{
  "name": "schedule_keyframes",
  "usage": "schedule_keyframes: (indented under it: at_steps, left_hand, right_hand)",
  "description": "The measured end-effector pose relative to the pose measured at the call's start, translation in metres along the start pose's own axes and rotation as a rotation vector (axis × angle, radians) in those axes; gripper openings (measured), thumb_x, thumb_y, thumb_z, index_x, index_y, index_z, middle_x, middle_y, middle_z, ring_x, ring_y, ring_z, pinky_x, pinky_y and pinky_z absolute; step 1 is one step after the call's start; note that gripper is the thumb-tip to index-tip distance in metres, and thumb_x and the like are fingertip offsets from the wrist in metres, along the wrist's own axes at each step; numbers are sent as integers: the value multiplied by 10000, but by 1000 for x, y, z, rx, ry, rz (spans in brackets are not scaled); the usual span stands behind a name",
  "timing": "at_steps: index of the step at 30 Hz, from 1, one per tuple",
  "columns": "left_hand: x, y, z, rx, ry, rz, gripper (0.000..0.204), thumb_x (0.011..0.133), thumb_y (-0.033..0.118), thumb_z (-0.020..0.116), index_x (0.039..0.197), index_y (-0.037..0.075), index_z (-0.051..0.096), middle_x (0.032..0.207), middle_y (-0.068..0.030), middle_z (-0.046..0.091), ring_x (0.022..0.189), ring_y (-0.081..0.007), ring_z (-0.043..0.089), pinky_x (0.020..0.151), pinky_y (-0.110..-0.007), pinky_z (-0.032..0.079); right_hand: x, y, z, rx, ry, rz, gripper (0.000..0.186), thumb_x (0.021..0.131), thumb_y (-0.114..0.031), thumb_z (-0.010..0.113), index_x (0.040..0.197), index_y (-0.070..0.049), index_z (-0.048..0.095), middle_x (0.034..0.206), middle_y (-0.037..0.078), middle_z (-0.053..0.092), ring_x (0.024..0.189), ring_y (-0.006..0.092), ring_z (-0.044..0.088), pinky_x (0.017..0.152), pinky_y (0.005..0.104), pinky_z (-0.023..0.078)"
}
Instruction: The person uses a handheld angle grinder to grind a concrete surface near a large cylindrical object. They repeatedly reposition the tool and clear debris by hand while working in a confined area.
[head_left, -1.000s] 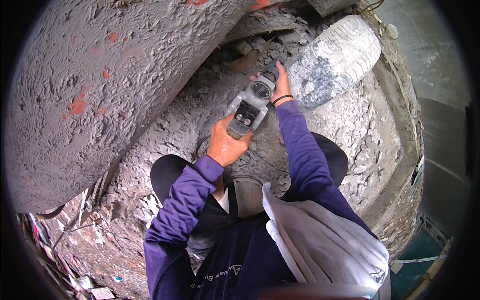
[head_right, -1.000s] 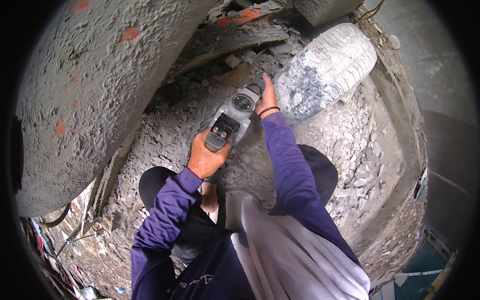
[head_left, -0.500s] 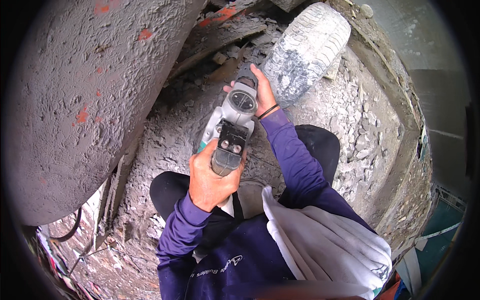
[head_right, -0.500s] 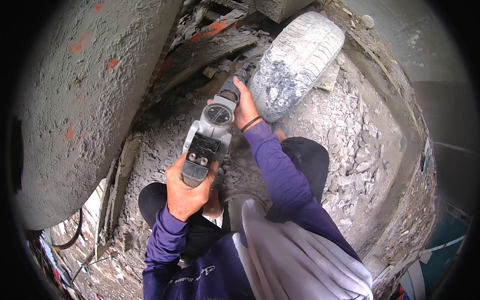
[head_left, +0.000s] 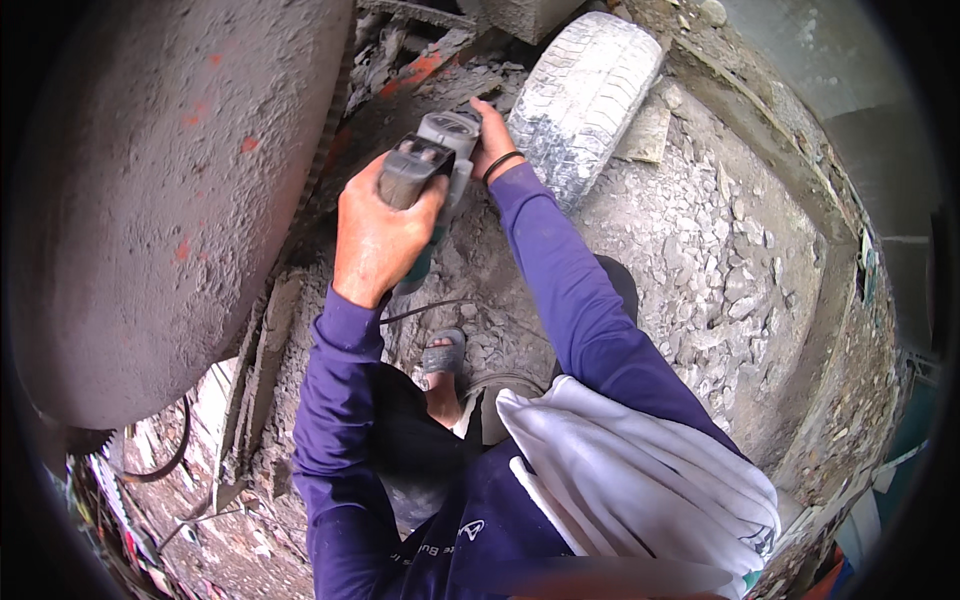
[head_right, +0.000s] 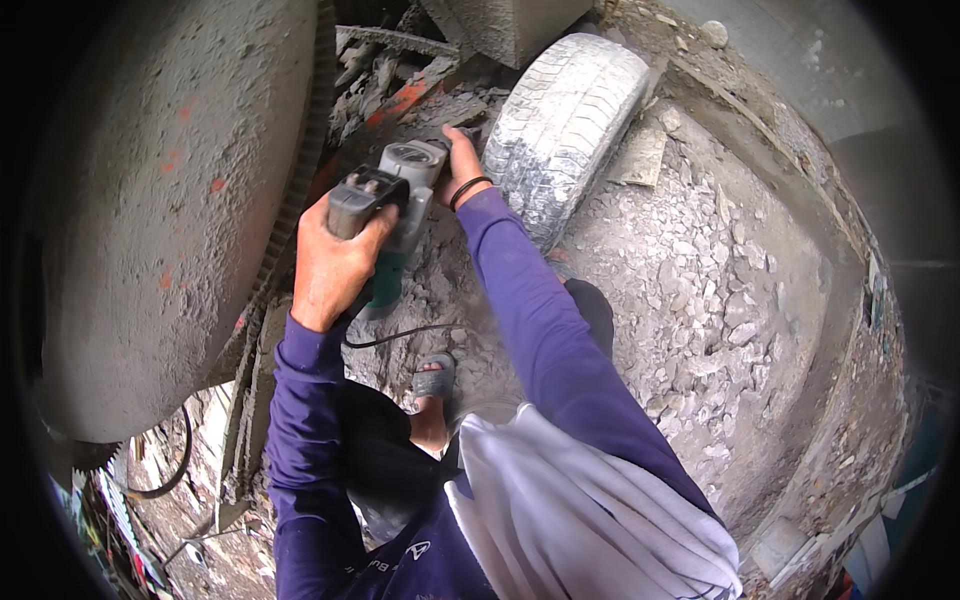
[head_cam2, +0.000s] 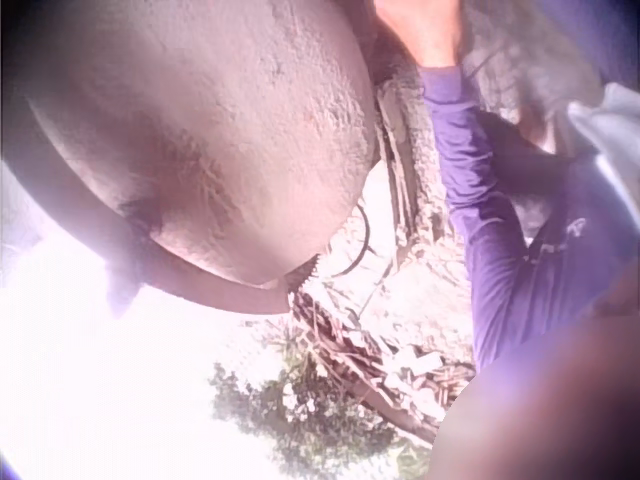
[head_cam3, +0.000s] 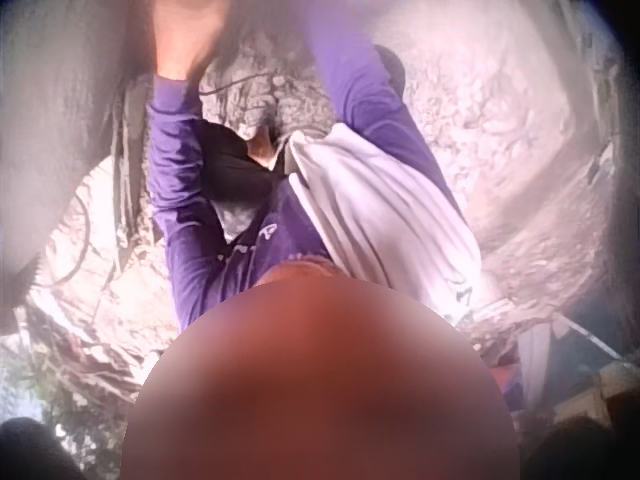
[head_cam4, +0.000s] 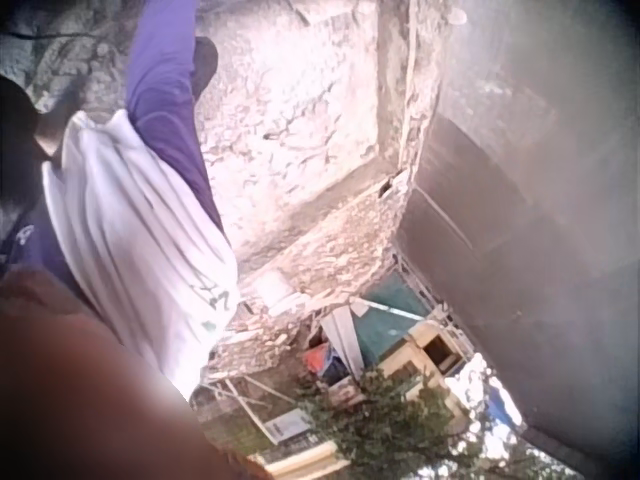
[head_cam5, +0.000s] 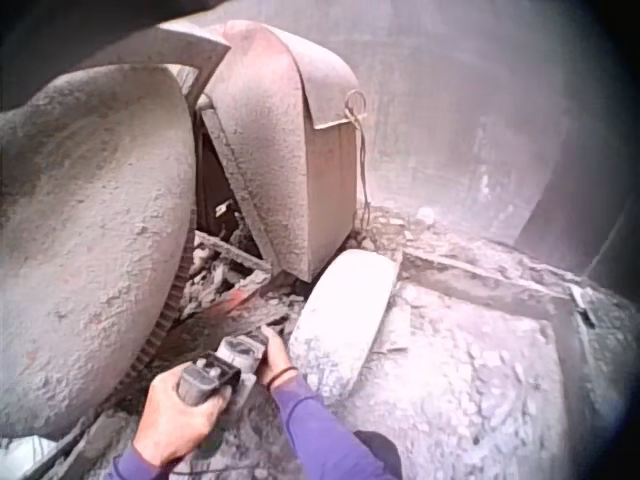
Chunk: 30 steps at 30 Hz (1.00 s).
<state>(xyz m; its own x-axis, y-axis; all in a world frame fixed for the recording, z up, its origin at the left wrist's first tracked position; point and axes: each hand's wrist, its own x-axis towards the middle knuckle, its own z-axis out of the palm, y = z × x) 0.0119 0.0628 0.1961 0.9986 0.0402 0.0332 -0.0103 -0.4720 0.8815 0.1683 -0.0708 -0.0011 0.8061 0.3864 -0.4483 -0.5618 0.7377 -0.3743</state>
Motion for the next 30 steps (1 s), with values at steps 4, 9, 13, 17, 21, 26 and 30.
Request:
schedule_keyframes:
  at_steps: [4,9,13,17,21,26,30]
  left_hand:
    - [7,-4,3,-63,-27,-148,258,901,168,786,1036,-44,728,815,-57,728,653,-99,634,595,-303,517]
    - [70,41,-7,38,-160,-146,212,902,194,775,928,-8,714,619,-39,621,441,-132,558,421,-315,438]
    - [142,80,-6,252,-129,-53,247,842,223,775,915,-6,718,620,-69,639,435,-162,575,430,-329,459]
    - [210,122,16,314,-300,-209,224,890,165,638,781,-22,695,633,-166,645,481,-288,606,443,-462,465]
    - [269,126,26,690,-731,-88,261,940,181,577,798,8,710,649,-189,655,492,-326,615,449,-496,463]
    - [247,117,40,713,-669,-7,254,933,183,581,806,8,715,660,-192,661,512,-330,624,465,-496,472]
    - [235,112,41,720,-640,30,250,927,185,585,812,9,719,669,-194,665,527,-333,631,478,-496,478]
  right_hand:
    - [5,-7,-5,6,41,108,563,998,-574,574,1211,-68,700,1281,164,722,1193,349,658,1120,519,455]
    - [28,-35,10,-44,61,133,668,967,-677,475,1340,-158,667,1400,118,672,1310,370,585,1158,698,264]
    - [20,-78,41,-87,82,174,706,949,-701,484,1406,-180,618,1478,130,609,1361,392,564,1153,716,267]
    - [0,-115,37,-491,215,94,683,1037,-662,403,1412,-123,595,1400,183,651,1259,436,645,1123,707,350]
    - [21,-165,0,-1052,209,-339,477,1038,-413,616,1340,-44,607,1114,185,775,1045,424,745,981,539,556]
    - [19,-183,-1,-1673,-14,-1159,478,865,-219,771,1270,-20,613,1149,202,744,1140,357,717,979,424,559]
    - [46,-193,0,-1784,-127,-1030,604,851,-182,793,1359,-2,520,1241,189,710,1210,332,690,1013,403,539]
